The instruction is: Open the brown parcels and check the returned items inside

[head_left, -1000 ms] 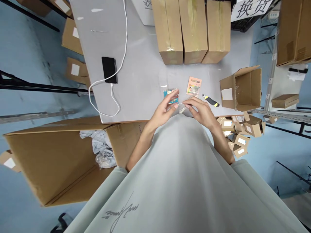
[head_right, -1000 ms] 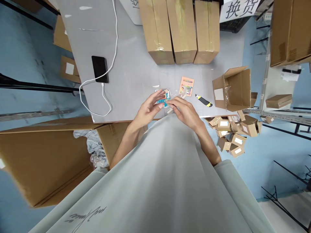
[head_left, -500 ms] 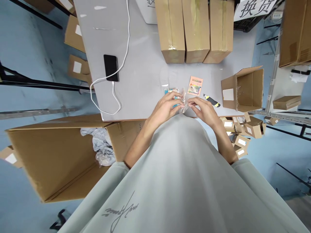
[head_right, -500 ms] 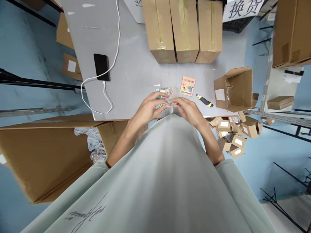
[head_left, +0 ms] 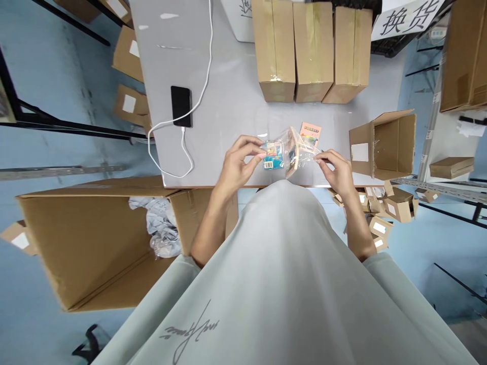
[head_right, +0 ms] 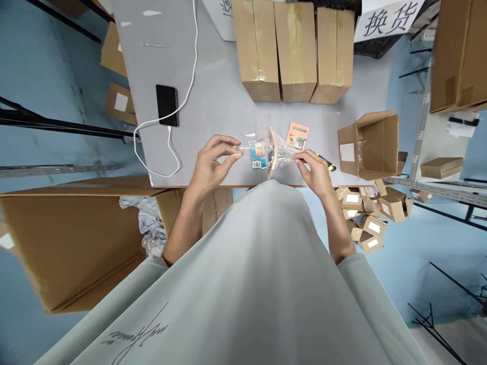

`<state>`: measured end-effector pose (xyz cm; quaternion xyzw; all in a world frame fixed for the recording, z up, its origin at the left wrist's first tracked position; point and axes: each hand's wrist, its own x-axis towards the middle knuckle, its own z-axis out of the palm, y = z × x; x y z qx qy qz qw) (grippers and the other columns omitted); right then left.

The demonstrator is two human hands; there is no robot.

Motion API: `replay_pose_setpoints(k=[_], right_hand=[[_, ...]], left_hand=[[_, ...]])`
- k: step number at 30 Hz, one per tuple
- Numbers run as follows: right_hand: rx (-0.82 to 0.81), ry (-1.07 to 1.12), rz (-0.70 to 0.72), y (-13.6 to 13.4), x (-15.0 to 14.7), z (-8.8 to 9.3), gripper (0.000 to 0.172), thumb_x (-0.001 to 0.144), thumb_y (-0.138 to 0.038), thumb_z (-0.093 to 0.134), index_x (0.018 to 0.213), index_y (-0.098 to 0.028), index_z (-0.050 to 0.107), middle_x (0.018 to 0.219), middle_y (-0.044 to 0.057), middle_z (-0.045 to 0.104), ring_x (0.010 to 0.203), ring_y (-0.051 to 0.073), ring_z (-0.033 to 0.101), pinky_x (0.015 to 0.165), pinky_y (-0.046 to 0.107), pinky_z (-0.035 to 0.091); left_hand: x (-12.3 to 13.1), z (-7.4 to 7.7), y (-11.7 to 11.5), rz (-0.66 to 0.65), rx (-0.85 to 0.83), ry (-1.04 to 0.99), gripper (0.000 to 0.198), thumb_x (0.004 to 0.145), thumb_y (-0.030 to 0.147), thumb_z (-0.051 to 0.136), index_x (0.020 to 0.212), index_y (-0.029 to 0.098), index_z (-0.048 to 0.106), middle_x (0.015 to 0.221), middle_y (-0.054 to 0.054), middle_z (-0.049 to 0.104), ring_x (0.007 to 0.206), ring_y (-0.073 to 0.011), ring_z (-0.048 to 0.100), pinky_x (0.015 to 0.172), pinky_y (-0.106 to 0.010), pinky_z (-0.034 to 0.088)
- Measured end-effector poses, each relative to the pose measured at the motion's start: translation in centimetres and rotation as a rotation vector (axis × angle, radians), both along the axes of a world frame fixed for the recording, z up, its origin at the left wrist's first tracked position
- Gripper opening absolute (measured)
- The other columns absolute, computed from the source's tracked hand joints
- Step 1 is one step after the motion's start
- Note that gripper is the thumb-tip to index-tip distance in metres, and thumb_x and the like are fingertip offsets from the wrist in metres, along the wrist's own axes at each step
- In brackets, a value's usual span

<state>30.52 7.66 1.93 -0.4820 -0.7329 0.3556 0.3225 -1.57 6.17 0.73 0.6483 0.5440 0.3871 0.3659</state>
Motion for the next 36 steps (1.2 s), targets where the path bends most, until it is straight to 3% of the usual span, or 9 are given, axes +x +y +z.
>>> replay_pose_setpoints(k=[8, 14, 16, 19, 21, 24, 28, 32, 36], right_hand=[[0.007, 0.097, -0.067, 1.4, 0.6, -0.1, 0.029, 0.116, -0.049, 0.067, 0.106, -0.028, 0.084, 0.109, 0.008, 0.081, 0.104, 0.026, 0.078, 0.097, 0.044, 0.068], [-0.045, 0.235, -0.191, 2.6, 1.9, -3.4, 0.031, 0.111, -0.056, 0.073, 0.103, -0.027, 0.079, 0.106, 0.007, 0.078, 0.107, 0.025, 0.079, 0.100, 0.043, 0.068], [-0.075, 0.269, -0.236, 2.8, 1.3, -4.7, 0.038, 0.110, -0.065, 0.073, 0.109, -0.027, 0.078, 0.118, 0.009, 0.078, 0.117, 0.027, 0.079, 0.104, 0.044, 0.068], [-0.223, 0.301, -0.270, 2.3, -0.9, -6.0, 0.057, 0.110, -0.080, 0.063, 0.137, -0.030, 0.072, 0.156, 0.015, 0.069, 0.139, 0.029, 0.073, 0.111, 0.044, 0.067], [-0.361, 0.340, -0.241, 1.2, -2.9, -6.4, 0.074, 0.104, -0.088, 0.065, 0.153, -0.032, 0.065, 0.169, 0.017, 0.062, 0.146, 0.031, 0.071, 0.112, 0.046, 0.068], [-0.509, 0.395, -0.245, -0.7, -5.6, -6.9, 0.090, 0.086, -0.095, 0.080, 0.146, -0.028, 0.070, 0.152, 0.016, 0.075, 0.138, 0.035, 0.076, 0.110, 0.048, 0.071], [-0.567, 0.364, -0.355, -1.9, -6.7, -7.9, 0.080, 0.085, -0.102, 0.071, 0.103, -0.024, 0.076, 0.104, 0.009, 0.081, 0.105, 0.030, 0.081, 0.093, 0.044, 0.076], [-0.584, 0.345, -0.384, -1.1, -4.9, -8.9, 0.080, 0.083, -0.102, 0.072, 0.105, -0.025, 0.078, 0.101, 0.009, 0.081, 0.098, 0.030, 0.080, 0.079, 0.043, 0.077], [-0.684, 0.382, -0.343, -0.9, -3.4, -9.1, 0.079, 0.071, -0.099, 0.085, 0.094, -0.024, 0.077, 0.091, 0.007, 0.081, 0.088, 0.031, 0.080, 0.073, 0.046, 0.077]], left_hand=[[-1.0, -0.9, 0.8, 0.032, -0.134, -0.323, 0.054, 0.103, 0.078, 0.078, 0.101, 0.024, 0.074, 0.111, -0.009, 0.081, 0.110, -0.0249, 0.081, 0.101, -0.045, 0.070], [-0.8, -1.3, -0.4, 0.064, -0.269, -0.512, 0.061, 0.094, 0.081, 0.086, 0.101, 0.024, 0.067, 0.117, -0.007, 0.079, 0.114, -0.0262, 0.083, 0.101, -0.051, 0.076], [0.1, -1.1, -0.9, 0.036, -0.289, -0.579, 0.060, 0.095, 0.080, 0.086, 0.100, 0.024, 0.064, 0.122, -0.006, 0.076, 0.117, -0.0261, 0.083, 0.101, -0.051, 0.076], [2.1, -0.9, -1.3, 0.004, -0.291, -0.631, 0.060, 0.097, 0.081, 0.083, 0.100, 0.025, 0.062, 0.129, -0.007, 0.074, 0.122, -0.0277, 0.083, 0.103, -0.053, 0.076], [3.3, -0.8, -1.4, 0.013, -0.280, -0.617, 0.061, 0.098, 0.084, 0.079, 0.101, 0.026, 0.061, 0.131, -0.008, 0.074, 0.127, -0.0295, 0.082, 0.104, -0.054, 0.075], [4.3, -0.8, -1.5, 0.031, -0.268, -0.574, 0.064, 0.097, 0.088, 0.077, 0.101, 0.026, 0.062, 0.131, -0.010, 0.074, 0.132, -0.0318, 0.080, 0.106, -0.054, 0.074], [3.8, -0.7, -1.7, -0.007, -0.264, -0.541, 0.062, 0.100, 0.085, 0.077, 0.101, 0.025, 0.061, 0.130, -0.010, 0.075, 0.127, -0.0318, 0.083, 0.106, -0.055, 0.074], [1.0, -0.8, -1.3, 0.126, -0.240, -0.585, 0.058, 0.100, 0.082, 0.079, 0.102, 0.027, 0.059, 0.126, -0.005, 0.077, 0.120, -0.0300, 0.086, 0.104, -0.053, 0.074], [-1.5, -2.1, -0.3, 0.260, -0.299, -0.544, 0.060, 0.097, 0.087, 0.077, 0.104, 0.030, 0.060, 0.120, -0.004, 0.080, 0.111, -0.0284, 0.088, 0.099, -0.048, 0.076]])
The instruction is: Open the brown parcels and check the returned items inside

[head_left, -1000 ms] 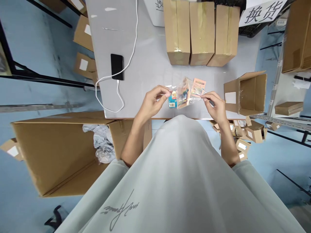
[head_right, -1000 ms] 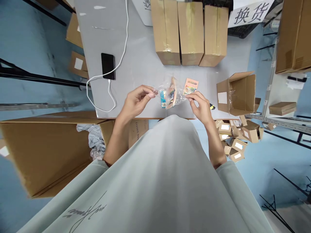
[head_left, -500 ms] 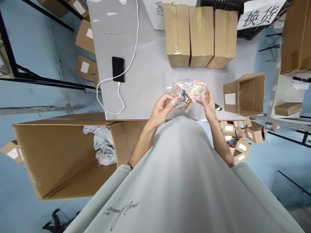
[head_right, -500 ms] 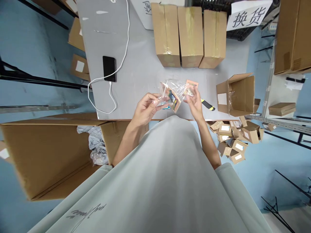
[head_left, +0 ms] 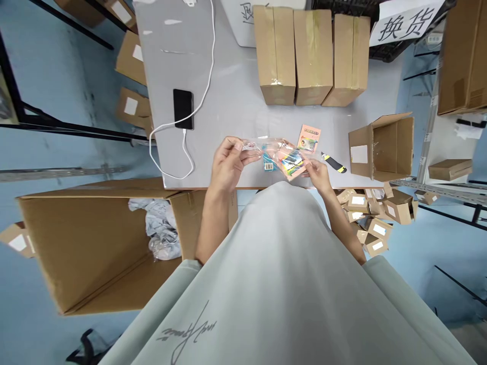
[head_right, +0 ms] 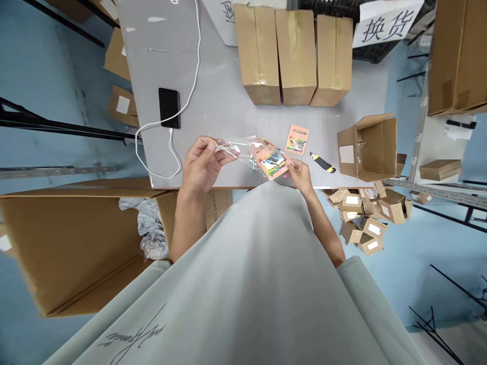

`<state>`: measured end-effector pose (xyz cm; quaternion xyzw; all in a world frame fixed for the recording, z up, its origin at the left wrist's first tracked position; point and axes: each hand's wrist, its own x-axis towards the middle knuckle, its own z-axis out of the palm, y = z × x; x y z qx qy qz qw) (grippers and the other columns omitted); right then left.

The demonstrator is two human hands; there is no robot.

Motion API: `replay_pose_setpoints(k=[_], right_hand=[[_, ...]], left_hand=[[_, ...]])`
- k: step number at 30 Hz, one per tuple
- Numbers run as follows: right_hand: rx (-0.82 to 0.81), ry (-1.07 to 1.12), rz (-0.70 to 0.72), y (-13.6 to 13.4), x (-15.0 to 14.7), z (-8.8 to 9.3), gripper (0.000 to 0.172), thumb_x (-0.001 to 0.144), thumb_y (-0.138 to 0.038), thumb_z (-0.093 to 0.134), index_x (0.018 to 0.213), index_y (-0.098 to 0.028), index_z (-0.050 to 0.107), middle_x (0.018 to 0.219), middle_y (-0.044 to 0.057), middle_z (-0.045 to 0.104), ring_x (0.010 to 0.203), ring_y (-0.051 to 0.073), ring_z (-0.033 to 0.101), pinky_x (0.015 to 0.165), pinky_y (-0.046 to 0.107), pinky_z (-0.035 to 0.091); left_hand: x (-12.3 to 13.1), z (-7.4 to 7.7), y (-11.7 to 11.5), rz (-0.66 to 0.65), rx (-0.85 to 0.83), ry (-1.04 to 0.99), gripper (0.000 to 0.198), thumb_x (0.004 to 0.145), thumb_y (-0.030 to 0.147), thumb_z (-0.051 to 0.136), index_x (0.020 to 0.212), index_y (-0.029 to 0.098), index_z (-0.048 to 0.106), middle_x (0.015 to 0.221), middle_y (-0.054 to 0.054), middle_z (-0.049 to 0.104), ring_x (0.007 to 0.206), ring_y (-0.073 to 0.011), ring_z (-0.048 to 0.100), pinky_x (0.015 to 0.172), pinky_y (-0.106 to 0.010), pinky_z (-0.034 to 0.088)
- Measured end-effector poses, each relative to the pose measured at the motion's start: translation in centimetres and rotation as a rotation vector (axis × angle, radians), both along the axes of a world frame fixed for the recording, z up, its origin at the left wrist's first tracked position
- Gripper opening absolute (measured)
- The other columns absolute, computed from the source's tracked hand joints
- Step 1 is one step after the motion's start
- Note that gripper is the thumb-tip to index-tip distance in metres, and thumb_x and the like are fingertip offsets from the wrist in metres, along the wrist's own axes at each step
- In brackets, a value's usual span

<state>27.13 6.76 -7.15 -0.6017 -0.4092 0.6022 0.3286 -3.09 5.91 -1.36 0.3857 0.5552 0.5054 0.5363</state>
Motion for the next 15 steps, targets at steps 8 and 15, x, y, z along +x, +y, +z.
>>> replay_pose_setpoints(k=[8, 15], right_hand=[[-0.053, 0.023, 0.060, -2.7, -3.3, 0.4, 0.066, 0.082, -0.088, 0.082, 0.097, -0.024, 0.075, 0.095, 0.006, 0.084, 0.086, 0.028, 0.083, 0.074, 0.043, 0.076], [0.017, -0.057, 0.115, -3.0, -4.8, 0.6, 0.061, 0.095, -0.089, 0.069, 0.093, -0.027, 0.071, 0.088, 0.003, 0.079, 0.089, 0.028, 0.083, 0.076, 0.040, 0.074]], left_hand=[[0.5, -2.3, -1.6, 0.141, -0.084, 0.170, 0.087, 0.096, 0.100, 0.064, 0.157, 0.038, 0.055, 0.140, -0.014, 0.078, 0.119, -0.0293, 0.085, 0.094, -0.044, 0.072], [3.4, -3.5, -4.5, 0.024, -0.244, 0.310, 0.063, 0.078, 0.074, 0.095, 0.109, 0.022, 0.075, 0.111, -0.011, 0.083, 0.096, -0.0247, 0.082, 0.085, -0.038, 0.068]])
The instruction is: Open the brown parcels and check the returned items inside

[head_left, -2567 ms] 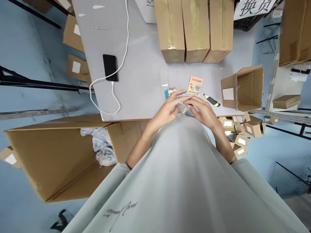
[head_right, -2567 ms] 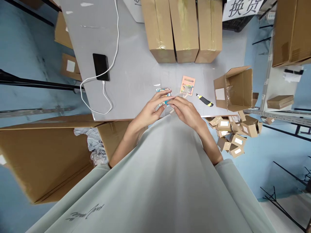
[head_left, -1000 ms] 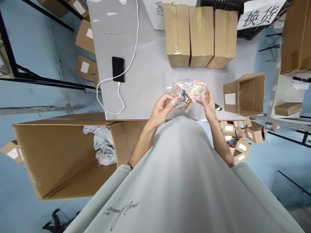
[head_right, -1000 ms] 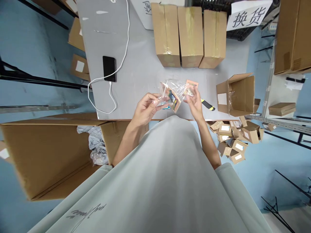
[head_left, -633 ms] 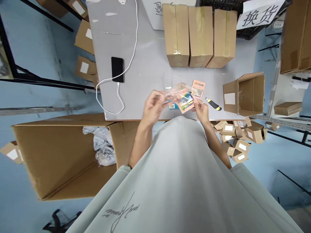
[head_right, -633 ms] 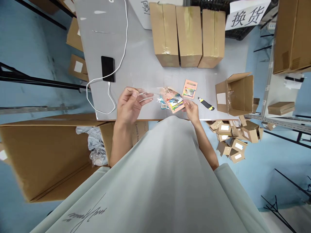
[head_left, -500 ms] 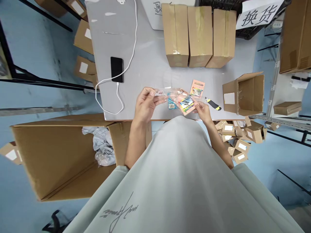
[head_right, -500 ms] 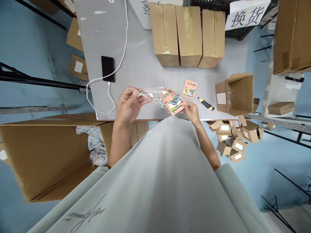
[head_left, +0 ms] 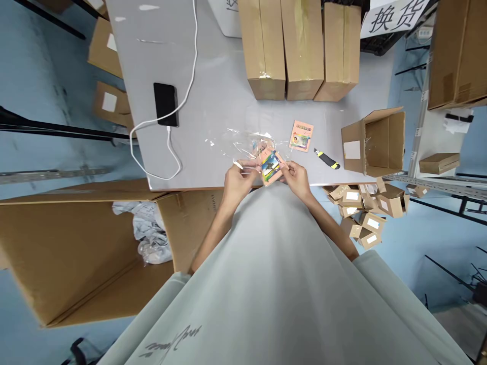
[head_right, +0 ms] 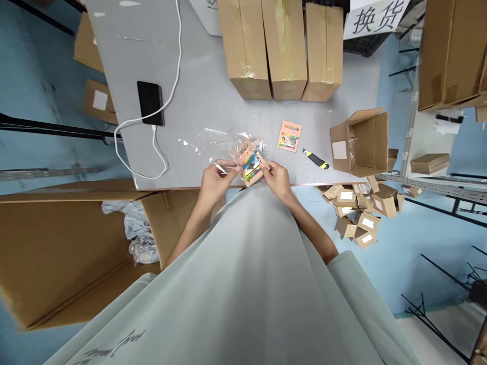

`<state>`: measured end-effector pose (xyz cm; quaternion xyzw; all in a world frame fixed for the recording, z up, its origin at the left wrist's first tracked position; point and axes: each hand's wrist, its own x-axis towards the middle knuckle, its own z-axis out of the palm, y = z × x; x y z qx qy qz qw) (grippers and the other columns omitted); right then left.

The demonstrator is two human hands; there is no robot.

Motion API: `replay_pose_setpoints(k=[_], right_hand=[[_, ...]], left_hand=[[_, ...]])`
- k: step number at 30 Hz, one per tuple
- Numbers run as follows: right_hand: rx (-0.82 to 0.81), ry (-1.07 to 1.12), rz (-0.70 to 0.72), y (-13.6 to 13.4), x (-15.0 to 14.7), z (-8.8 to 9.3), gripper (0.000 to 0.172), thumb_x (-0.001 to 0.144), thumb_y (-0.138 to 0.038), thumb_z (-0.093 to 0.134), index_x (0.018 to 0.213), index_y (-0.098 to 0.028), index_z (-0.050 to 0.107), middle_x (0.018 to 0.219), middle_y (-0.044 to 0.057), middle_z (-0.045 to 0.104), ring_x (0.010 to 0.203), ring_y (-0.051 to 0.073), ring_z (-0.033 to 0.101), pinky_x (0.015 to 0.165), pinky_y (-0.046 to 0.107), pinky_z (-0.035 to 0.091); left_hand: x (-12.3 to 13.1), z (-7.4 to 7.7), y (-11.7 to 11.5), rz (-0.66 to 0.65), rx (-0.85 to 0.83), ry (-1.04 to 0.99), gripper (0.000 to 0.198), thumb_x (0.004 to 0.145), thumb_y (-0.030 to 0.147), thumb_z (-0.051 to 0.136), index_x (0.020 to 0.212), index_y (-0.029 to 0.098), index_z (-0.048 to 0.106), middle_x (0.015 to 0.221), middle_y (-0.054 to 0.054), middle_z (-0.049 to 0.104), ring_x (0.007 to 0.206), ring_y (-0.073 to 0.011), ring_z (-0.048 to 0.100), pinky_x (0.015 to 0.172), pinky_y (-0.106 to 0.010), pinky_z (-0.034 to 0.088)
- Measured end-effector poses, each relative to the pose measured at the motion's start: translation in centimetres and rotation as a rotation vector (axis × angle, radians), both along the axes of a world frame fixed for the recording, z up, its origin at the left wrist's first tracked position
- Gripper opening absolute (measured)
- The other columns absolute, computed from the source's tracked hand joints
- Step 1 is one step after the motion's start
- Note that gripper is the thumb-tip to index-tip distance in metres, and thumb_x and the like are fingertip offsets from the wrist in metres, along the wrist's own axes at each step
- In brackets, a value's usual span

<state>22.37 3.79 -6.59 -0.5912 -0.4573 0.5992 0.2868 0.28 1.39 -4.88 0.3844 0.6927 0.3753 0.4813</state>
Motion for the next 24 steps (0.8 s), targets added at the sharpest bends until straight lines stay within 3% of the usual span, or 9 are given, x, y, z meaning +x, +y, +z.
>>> replay_pose_setpoints(k=[3, 6, 9, 13, 16, 20, 22, 24], right_hand=[[-0.021, 0.016, -0.018, 0.5, 0.8, -0.5, 0.065, 0.090, -0.091, 0.074, 0.093, -0.026, 0.072, 0.091, 0.005, 0.081, 0.086, 0.028, 0.083, 0.078, 0.043, 0.075], [-0.076, 0.044, -0.034, 1.2, 2.8, -1.0, 0.071, 0.081, -0.094, 0.081, 0.090, -0.024, 0.073, 0.092, 0.006, 0.082, 0.083, 0.028, 0.083, 0.078, 0.044, 0.076], [-0.098, 0.039, -0.022, 1.7, 5.5, -0.7, 0.074, 0.071, -0.095, 0.088, 0.085, -0.024, 0.073, 0.086, 0.005, 0.080, 0.080, 0.027, 0.081, 0.073, 0.043, 0.075], [-0.188, 0.115, 0.168, 1.8, 8.0, 0.9, 0.077, 0.066, -0.094, 0.094, 0.091, -0.022, 0.080, 0.081, 0.003, 0.080, 0.077, 0.026, 0.080, 0.070, 0.041, 0.073], [-0.211, 0.161, 0.207, 1.8, 8.5, 2.1, 0.076, 0.071, -0.092, 0.094, 0.097, -0.022, 0.083, 0.086, 0.004, 0.083, 0.080, 0.025, 0.081, 0.073, 0.038, 0.074], [-0.210, 0.162, 0.192, 1.9, 8.5, 3.3, 0.072, 0.077, -0.091, 0.093, 0.095, -0.023, 0.082, 0.092, 0.006, 0.085, 0.085, 0.026, 0.082, 0.077, 0.040, 0.075], [-0.206, 0.158, 0.196, 2.1, 8.6, 3.7, 0.069, 0.080, -0.089, 0.093, 0.096, -0.022, 0.082, 0.093, 0.006, 0.084, 0.086, 0.027, 0.082, 0.078, 0.040, 0.075], [-0.185, 0.156, 0.209, 2.3, 8.7, 3.9, 0.068, 0.082, -0.087, 0.092, 0.097, -0.022, 0.082, 0.093, 0.006, 0.083, 0.085, 0.026, 0.081, 0.078, 0.040, 0.074]], left_hand=[[-0.8, -0.2, 0.1, 0.011, -0.090, -0.139, 0.059, 0.072, 0.071, 0.098, 0.093, 0.020, 0.077, 0.085, -0.006, 0.079, 0.076, -0.0219, 0.076, 0.077, -0.038, 0.067], [-3.2, 0.1, 0.3, 0.064, -0.091, -0.190, 0.056, 0.066, 0.063, 0.103, 0.091, 0.020, 0.079, 0.084, -0.004, 0.079, 0.070, -0.0180, 0.072, 0.072, -0.035, 0.066], [-6.2, 0.5, 1.0, 0.161, -0.045, -0.129, 0.045, 0.073, 0.055, 0.100, 0.092, 0.020, 0.078, 0.087, -0.004, 0.079, 0.071, -0.0161, 0.071, 0.071, -0.033, 0.065], [-8.5, 0.4, 2.2, 0.212, -0.049, -0.064, 0.038, 0.086, 0.053, 0.093, 0.098, 0.022, 0.076, 0.085, -0.003, 0.074, 0.072, -0.0167, 0.071, 0.073, -0.035, 0.067], [-7.8, 1.2, 2.2, 0.188, 0.071, 0.120, 0.036, 0.092, 0.053, 0.089, 0.109, 0.024, 0.075, 0.096, -0.006, 0.076, 0.087, -0.0229, 0.076, 0.084, -0.041, 0.069], [-4.7, 4.5, 0.7, 0.160, 0.377, 0.422, 0.040, 0.106, 0.052, 0.078, 0.138, 0.029, 0.072, 0.137, -0.014, 0.076, 0.127, -0.0310, 0.076, 0.107, -0.046, 0.067], [-3.0, 5.7, 0.2, 0.015, 0.356, 0.413, 0.044, 0.112, 0.056, 0.070, 0.147, 0.029, 0.070, 0.139, -0.012, 0.077, 0.127, -0.0300, 0.076, 0.110, -0.045, 0.065], [-1.8, 5.8, 0.2, -0.175, 0.258, 0.378, 0.050, 0.113, 0.061, 0.066, 0.148, 0.026, 0.072, 0.140, -0.014, 0.079, 0.123, -0.0309, 0.078, 0.109, -0.046, 0.065]])
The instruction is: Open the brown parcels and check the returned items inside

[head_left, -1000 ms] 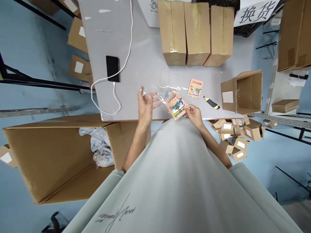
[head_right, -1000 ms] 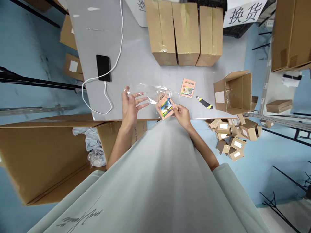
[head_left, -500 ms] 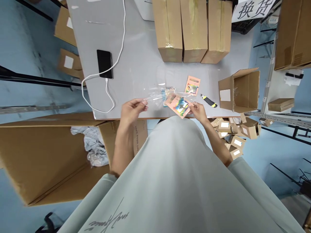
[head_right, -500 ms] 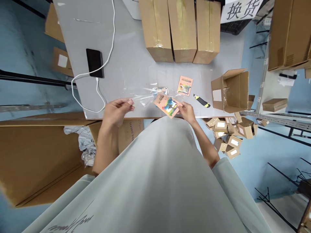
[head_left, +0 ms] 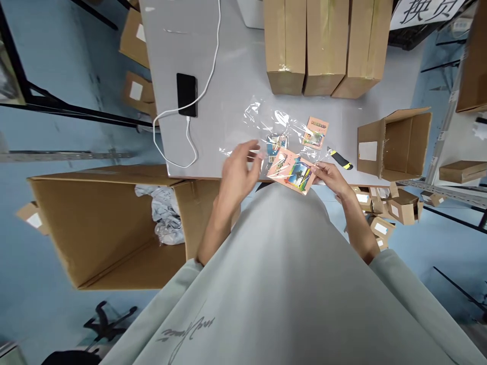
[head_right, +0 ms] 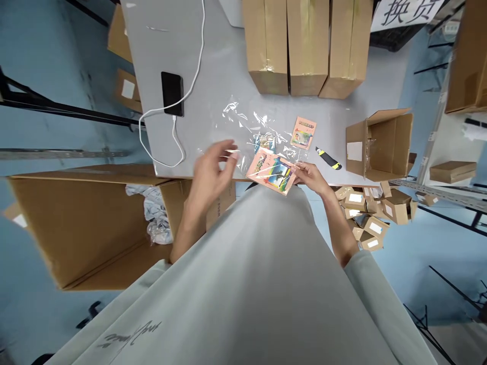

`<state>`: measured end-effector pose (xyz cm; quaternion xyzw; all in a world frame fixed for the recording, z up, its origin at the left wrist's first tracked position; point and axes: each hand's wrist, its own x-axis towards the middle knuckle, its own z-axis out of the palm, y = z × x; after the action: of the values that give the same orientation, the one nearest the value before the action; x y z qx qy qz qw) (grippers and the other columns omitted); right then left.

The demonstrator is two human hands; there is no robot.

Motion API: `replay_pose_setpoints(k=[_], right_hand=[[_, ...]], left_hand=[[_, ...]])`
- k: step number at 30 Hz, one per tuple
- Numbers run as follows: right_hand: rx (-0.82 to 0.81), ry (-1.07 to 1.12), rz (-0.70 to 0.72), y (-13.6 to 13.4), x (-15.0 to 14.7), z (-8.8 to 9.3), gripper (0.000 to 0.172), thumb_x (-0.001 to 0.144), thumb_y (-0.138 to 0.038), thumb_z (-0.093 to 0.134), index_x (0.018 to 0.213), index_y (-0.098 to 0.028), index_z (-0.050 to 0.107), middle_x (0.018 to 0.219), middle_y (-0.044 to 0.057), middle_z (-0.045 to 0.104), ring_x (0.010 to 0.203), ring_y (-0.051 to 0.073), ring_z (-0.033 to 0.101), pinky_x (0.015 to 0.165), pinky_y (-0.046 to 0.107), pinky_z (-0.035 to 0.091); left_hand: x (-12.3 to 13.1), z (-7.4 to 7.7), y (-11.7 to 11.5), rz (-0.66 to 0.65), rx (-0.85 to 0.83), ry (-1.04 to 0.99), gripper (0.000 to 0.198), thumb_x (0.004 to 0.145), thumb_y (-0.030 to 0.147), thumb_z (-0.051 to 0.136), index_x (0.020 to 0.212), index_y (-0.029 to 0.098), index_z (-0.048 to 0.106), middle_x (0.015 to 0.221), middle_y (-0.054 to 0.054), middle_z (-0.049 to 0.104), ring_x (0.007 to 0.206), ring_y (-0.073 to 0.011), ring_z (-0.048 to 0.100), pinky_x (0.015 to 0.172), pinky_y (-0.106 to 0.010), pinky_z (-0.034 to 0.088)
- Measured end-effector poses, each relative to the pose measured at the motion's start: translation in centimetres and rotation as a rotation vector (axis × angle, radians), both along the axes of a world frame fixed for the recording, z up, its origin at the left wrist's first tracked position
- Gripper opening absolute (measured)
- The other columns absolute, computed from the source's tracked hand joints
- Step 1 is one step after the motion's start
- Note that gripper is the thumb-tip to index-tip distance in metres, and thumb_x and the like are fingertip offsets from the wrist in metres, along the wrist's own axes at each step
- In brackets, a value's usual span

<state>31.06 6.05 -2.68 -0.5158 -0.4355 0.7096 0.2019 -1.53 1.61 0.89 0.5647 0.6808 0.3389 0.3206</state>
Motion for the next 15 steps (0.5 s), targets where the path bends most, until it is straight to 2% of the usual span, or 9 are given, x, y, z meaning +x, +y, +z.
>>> replay_pose_setpoints(k=[2, 5, 7, 11, 13, 15], right_hand=[[0.032, 0.002, 0.011, 0.2, 0.0, 0.2, 0.066, 0.083, -0.087, 0.092, 0.095, -0.022, 0.082, 0.092, 0.005, 0.081, 0.084, 0.026, 0.079, 0.077, 0.041, 0.074], [0.062, 0.003, 0.023, 0.4, 0.1, 0.4, 0.067, 0.082, -0.089, 0.091, 0.093, -0.023, 0.082, 0.092, 0.005, 0.078, 0.087, 0.026, 0.078, 0.077, 0.041, 0.074], [0.076, 0.005, 0.033, 0.5, 0.2, 0.6, 0.069, 0.081, -0.090, 0.090, 0.094, -0.023, 0.083, 0.095, 0.005, 0.078, 0.090, 0.027, 0.078, 0.077, 0.042, 0.075], [0.101, -0.010, 0.059, 0.8, 1.2, 1.3, 0.068, 0.081, -0.090, 0.090, 0.090, -0.023, 0.082, 0.091, 0.005, 0.077, 0.090, 0.027, 0.076, 0.077, 0.041, 0.074], [0.115, -0.024, 0.076, 0.9, 2.0, 1.7, 0.066, 0.084, -0.089, 0.089, 0.090, -0.023, 0.082, 0.090, 0.005, 0.078, 0.091, 0.027, 0.076, 0.077, 0.040, 0.072], [0.128, -0.038, 0.087, 0.9, 2.8, 2.2, 0.064, 0.087, -0.087, 0.088, 0.092, -0.023, 0.083, 0.092, 0.006, 0.079, 0.093, 0.027, 0.076, 0.078, 0.040, 0.071]], left_hand=[[0.8, -0.8, 0.4, -0.128, -0.129, -0.012, 0.054, 0.111, 0.064, 0.066, 0.143, 0.023, 0.077, 0.140, -0.016, 0.081, 0.120, -0.0330, 0.079, 0.107, -0.047, 0.065], [1.2, -2.8, 1.0, -0.207, -0.242, -0.124, 0.056, 0.107, 0.067, 0.069, 0.138, 0.022, 0.081, 0.135, -0.016, 0.084, 0.116, -0.0327, 0.081, 0.103, -0.045, 0.066], [1.1, -4.2, 1.1, -0.167, -0.247, -0.195, 0.058, 0.106, 0.070, 0.071, 0.139, 0.023, 0.080, 0.139, -0.015, 0.084, 0.121, -0.0321, 0.081, 0.105, -0.045, 0.066], [-0.3, -7.2, 1.8, 0.085, -0.194, -0.196, 0.068, 0.102, 0.073, 0.076, 0.147, 0.022, 0.074, 0.165, -0.023, 0.069, 0.146, -0.0360, 0.072, 0.119, -0.052, 0.061], [-1.3, -8.3, 2.4, 0.148, -0.252, -0.260, 0.072, 0.098, 0.072, 0.080, 0.148, 0.020, 0.072, 0.162, -0.026, 0.070, 0.146, -0.0371, 0.073, 0.120, -0.054, 0.062], [-1.9, -8.5, 2.9, 0.135, -0.340, -0.383, 0.071, 0.097, 0.070, 0.081, 0.145, 0.018, 0.072, 0.152, -0.024, 0.076, 0.136, -0.0358, 0.078, 0.117, -0.055, 0.064]])
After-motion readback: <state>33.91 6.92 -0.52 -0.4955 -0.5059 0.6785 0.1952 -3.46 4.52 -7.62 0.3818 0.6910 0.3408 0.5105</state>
